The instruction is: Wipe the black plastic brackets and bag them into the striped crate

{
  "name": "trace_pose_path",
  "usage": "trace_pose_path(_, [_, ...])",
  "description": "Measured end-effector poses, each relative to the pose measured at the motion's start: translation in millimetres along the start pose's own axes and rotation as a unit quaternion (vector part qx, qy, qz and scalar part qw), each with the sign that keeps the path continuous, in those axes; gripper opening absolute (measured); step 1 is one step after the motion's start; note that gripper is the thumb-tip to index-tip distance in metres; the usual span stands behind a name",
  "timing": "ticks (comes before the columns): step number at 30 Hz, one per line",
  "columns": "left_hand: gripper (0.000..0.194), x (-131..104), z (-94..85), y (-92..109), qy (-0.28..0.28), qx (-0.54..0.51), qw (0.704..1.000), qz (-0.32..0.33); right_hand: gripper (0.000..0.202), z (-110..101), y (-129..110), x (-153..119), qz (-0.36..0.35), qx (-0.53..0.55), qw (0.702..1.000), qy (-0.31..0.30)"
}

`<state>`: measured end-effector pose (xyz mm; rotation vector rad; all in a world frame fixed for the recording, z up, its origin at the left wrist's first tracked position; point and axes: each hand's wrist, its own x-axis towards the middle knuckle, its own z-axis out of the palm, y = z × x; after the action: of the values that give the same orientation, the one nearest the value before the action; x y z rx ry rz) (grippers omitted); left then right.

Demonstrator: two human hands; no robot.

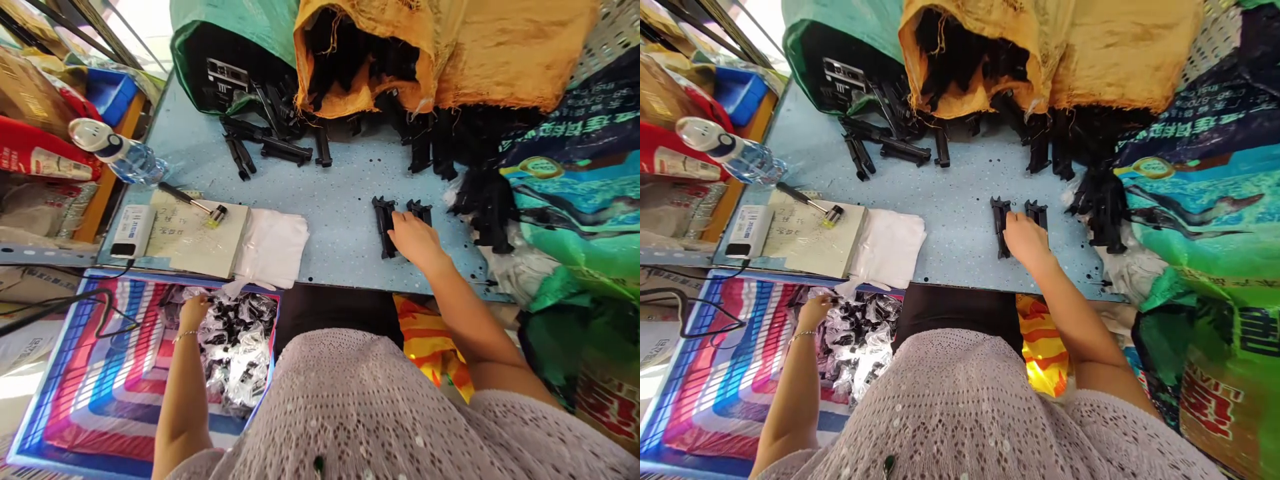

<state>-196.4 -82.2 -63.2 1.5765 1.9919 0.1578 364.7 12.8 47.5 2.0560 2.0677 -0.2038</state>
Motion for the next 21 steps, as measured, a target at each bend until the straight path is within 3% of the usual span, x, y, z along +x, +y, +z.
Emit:
trace_pose_path(2, [0.04, -9, 1.5, 20, -0.01, -0.034, 0.999, 0.012, 0.039, 7, -5, -7, -0.011, 0.009, 1.0, 0.011])
trace_pose_path(3, [0.041, -16, 0.4, 35, -0.045, -0.054, 0.997, 0.017, 0.038, 11, -6, -11, -0.008, 0.014, 1.0, 0.01])
trace_pose_path(6, [0.041, -34, -0.2, 103, -0.223, -0.154, 0.959, 0.086, 0.036, 20, -7, -16, 0.018, 0.028, 0.999, 0.005])
trace_pose_path(7, [0.04, -35, 3.2, 129, -0.223, -0.194, 0.946, 0.132, 0.036, 22, -8, -15, 0.023, 0.035, 0.999, 0.005])
trace_pose_path(10, [0.029, -22, 25.0, 201, 0.02, -0.166, 0.965, 0.2, 0.037, 28, -9, -7, 0.018, 0.091, 0.996, 0.011])
trace_pose_path(12, [0.018, -4, 40.6, 229, 0.115, -0.096, 0.97, 0.194, 0.036, 33, -9, -1, -0.001, 0.19, 0.982, 0.013])
trace_pose_path(13, [0.014, 5, 45.7, 235, 0.133, -0.081, 0.97, 0.185, 0.036, 36, -10, 0, -0.009, 0.266, 0.964, 0.011])
trace_pose_path(15, [0.011, 19, 48.6, 235, 0.129, -0.108, 0.973, 0.16, 0.034, 40, -18, 0, -0.016, 0.456, 0.89, -0.009])
trace_pose_path(18, [0.015, 29, 41.4, 221, 0.075, -0.206, 0.969, 0.113, 0.034, 40, -46, -5, -0.016, 0.712, 0.698, -0.072])
trace_pose_path(21, [0.014, 31, 36.9, 215, 0.033, -0.269, 0.959, 0.077, 0.034, 32, -95, -5, -0.045, 0.835, 0.528, -0.148])
